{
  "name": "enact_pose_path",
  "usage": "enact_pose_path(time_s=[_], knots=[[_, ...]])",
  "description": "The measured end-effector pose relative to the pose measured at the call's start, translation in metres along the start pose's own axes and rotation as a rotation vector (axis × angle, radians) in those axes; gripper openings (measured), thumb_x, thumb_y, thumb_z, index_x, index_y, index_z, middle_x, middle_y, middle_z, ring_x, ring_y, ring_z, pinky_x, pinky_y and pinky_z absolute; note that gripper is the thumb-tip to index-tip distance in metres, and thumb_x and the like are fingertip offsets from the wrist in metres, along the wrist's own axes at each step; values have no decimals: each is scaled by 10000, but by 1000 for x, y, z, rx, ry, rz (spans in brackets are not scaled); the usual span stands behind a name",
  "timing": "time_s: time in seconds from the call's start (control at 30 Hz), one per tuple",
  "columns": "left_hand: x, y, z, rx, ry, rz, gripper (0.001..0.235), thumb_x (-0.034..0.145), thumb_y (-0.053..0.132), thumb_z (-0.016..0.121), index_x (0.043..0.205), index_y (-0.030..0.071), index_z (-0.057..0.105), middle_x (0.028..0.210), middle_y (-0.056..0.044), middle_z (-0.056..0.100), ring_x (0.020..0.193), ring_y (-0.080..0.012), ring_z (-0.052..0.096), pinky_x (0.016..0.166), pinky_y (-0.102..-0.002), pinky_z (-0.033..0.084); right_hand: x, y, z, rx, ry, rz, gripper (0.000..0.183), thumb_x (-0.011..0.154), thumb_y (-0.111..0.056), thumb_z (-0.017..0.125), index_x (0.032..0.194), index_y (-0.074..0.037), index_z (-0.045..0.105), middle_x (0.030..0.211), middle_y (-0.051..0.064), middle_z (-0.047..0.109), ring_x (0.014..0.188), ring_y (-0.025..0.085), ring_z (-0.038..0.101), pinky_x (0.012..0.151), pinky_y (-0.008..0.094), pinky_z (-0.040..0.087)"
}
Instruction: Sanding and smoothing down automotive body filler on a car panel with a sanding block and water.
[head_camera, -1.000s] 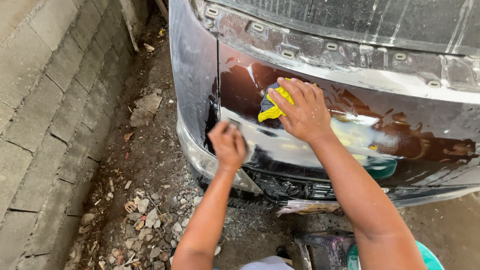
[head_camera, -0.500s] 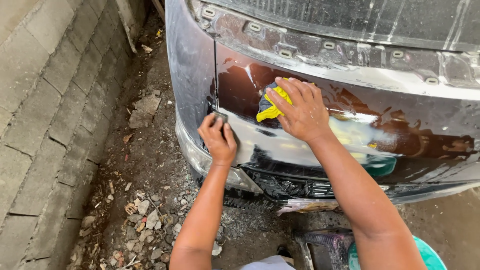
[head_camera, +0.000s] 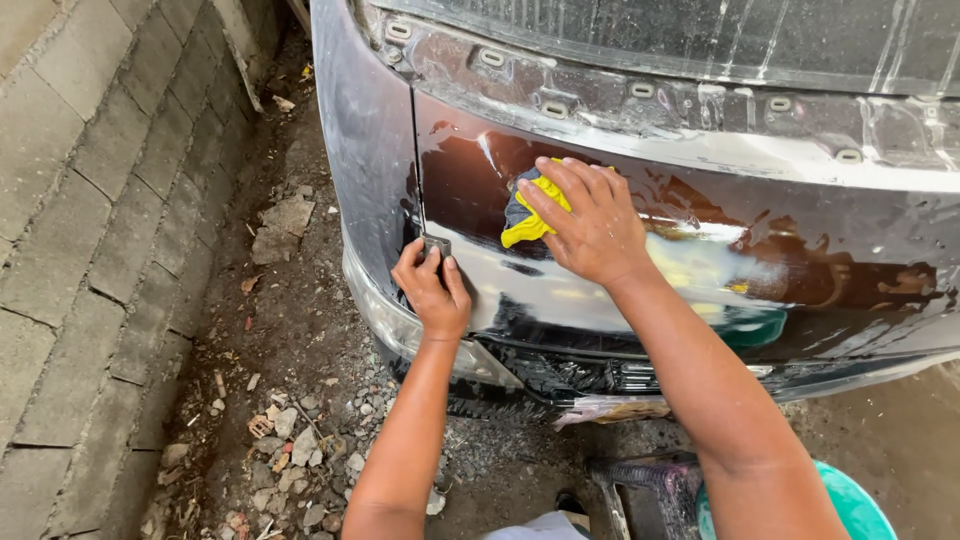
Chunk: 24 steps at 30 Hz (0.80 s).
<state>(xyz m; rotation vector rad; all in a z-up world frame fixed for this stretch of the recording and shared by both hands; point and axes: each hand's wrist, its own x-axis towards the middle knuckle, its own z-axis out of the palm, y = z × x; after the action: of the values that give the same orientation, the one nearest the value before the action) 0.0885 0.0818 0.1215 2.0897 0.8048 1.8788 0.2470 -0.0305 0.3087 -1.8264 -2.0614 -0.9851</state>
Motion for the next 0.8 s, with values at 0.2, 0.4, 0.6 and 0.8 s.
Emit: enact_pose_path(time_s=[0.2,0.4,0.6,0.8], knots=[[-39,31,16,-65,-57,121,210,1008,79,642,1187,61,532,1307,-172,507,1166,-360,512,994,-479,437,8,-2,-3,47,-1,2,732,768,-195,776,1464,-236,553,1552,71,495,1398,314,478,1142,524,380],[1,1,-14,-47,-138,137,235,969,51,628,1199,43,580,1331,-175,541,1157,-386,549,975,-497,448,25,-15,0,156,-2,48,741,783,-153,777,1483,-202,540,1582,93,472,1471,340,437,1208,530,343],[-18,29,-5,-70,-198,88,156,915,54,679,1051,63,604,1212,-140,559,1085,-356,580,945,-484,461,32,-18,4,144,1,84,754,767,-154,777,1479,-202,530,1578,97,462,1475,346,426,1214,527,336],[0,8,-10,-111,-173,297,259,945,67,673,1192,59,596,1289,-150,590,1124,-352,577,957,-477,468,26,-17,7,100,5,83,792,750,-164,781,1492,-202,507,1580,111,444,1465,350,427,1205,519,345]])
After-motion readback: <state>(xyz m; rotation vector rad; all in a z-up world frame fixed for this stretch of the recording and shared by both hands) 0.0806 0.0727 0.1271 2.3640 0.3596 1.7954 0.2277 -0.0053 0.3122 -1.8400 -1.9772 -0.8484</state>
